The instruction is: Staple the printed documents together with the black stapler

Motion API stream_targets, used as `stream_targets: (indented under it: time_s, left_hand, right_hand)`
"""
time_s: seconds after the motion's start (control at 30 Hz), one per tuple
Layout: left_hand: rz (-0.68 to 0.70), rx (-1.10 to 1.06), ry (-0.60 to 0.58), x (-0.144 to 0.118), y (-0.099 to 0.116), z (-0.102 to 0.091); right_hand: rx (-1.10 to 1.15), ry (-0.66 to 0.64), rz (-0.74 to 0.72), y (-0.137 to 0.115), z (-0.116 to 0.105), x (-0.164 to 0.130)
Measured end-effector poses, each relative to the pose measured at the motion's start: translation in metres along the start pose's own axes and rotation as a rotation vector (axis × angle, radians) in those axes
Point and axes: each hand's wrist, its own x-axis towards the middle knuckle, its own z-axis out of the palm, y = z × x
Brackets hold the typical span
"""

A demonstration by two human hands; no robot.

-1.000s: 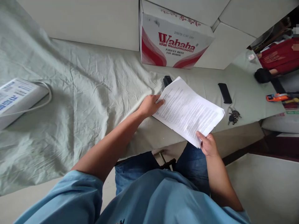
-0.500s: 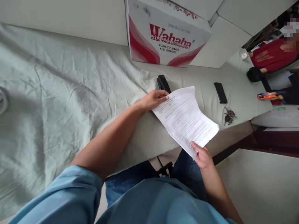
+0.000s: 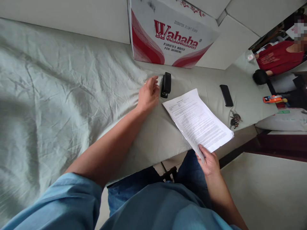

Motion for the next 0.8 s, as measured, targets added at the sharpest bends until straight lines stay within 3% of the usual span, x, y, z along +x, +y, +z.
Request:
stream_targets:
  time_s: [0.1, 0.2, 0.33, 0.43, 0.57, 0.7, 0.8]
  left_hand:
    - [-0.081, -0.008, -0.172, -0.001, 0.006, -0.003]
    - [-0.064, 0.038, -0.242, -0.005, 0.015, -0.004]
    - [-0.02, 0.093, -0.189, -0.006, 0.015, -0.003]
    - [0.106, 0.139, -0.122, -0.003, 0.005, 0.0]
    - [0.252, 0.104, -0.116, 0.001, -0.007, 0.004]
    - [0.281, 0.071, -0.149, 0.001, -0.009, 0.006]
    - [0.276, 0.071, -0.145, 0.002, -0.008, 0.005]
  right_hand:
    - [-0.017, -0.03, -0.017, 0.001, -0.001, 0.003]
    - [-0.039, -0.032, -0.052, 0.002, -0.001, 0.005]
    - [-0.028, -0.015, -0.059, -0.002, 0.003, 0.004]
    - [0.017, -0.012, -0.052, -0.006, 0.007, 0.003]
    - [0.021, -0.002, -0.068, -0.01, 0.013, 0.003]
    - [0.028, -0.008, -0.054, -0.012, 0.013, 0.004]
    - [0.046, -0.086, 0.027, -0.017, 0.007, 0.007]
